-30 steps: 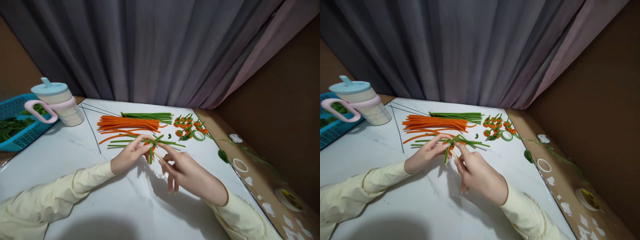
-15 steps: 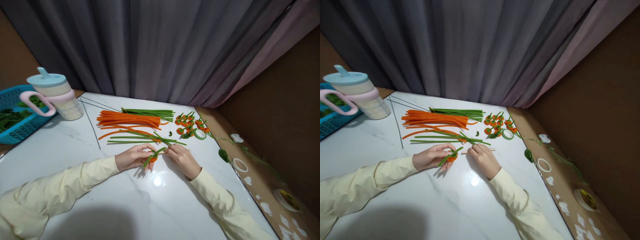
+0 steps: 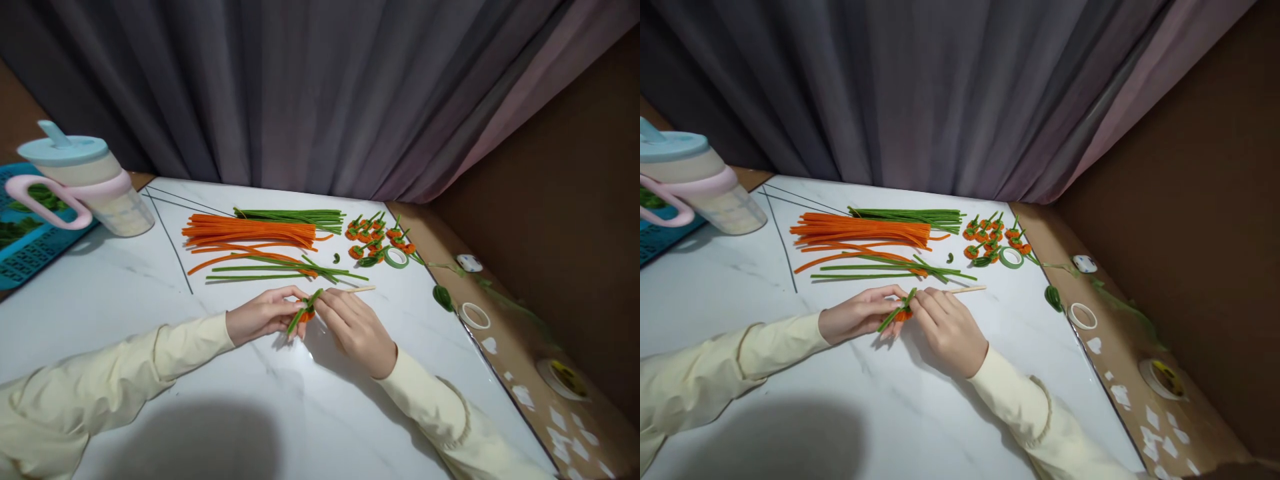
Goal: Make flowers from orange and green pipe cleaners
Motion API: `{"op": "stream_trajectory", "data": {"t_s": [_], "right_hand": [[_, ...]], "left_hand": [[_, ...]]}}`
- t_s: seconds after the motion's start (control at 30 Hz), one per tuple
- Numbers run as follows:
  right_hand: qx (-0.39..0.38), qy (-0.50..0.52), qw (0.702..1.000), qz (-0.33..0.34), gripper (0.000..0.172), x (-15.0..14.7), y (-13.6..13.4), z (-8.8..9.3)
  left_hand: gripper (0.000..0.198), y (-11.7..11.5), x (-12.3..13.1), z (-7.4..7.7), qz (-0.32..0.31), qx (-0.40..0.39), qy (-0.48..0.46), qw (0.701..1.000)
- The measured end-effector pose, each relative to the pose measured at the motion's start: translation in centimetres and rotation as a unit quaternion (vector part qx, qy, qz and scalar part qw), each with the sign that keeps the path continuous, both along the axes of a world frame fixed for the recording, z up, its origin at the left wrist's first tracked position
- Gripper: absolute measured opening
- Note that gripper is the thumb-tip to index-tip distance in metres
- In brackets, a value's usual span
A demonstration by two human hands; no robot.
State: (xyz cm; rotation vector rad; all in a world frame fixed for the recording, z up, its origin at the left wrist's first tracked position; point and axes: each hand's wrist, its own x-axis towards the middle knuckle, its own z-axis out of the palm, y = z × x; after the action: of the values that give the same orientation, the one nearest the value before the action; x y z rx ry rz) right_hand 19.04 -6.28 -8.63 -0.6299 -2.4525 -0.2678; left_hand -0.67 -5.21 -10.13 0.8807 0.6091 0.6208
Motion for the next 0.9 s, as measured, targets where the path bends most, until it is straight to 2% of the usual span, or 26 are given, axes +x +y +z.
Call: {"op": "stream_trajectory", "data": {"t_s": [0.27, 0.67, 0.8, 0.9], "right_hand": [[0.057, -0.068, 0.996, -0.016, 0.031, -0.1, 0.0, 0.1], [0.010, -0.058, 0.998, 0.014, 0.032, 0.0, 0.2, 0.3], [-0.048, -0.005, 0.999, 0.000, 0.023, 0.7, 0.5, 0.4], [-0.041, 0.026, 0.999, 0.007, 0.017, 1.0, 0.4, 0.5]], "left_hand": [[0.029, 0.0, 0.0, -0.5, -0.003, -0.007, 0.010, 1.000], [0.024, -0.3, 0.2, -0.7, 0.002, -0.006, -0.004, 1.000], [0.025, -0.3, 0.0, -0.6, 0.003, 0.002, -0.023, 1.000], [0.027, -0.3, 0.0, -0.4, -0.008, 0.001, -0.033, 0.999]]}}
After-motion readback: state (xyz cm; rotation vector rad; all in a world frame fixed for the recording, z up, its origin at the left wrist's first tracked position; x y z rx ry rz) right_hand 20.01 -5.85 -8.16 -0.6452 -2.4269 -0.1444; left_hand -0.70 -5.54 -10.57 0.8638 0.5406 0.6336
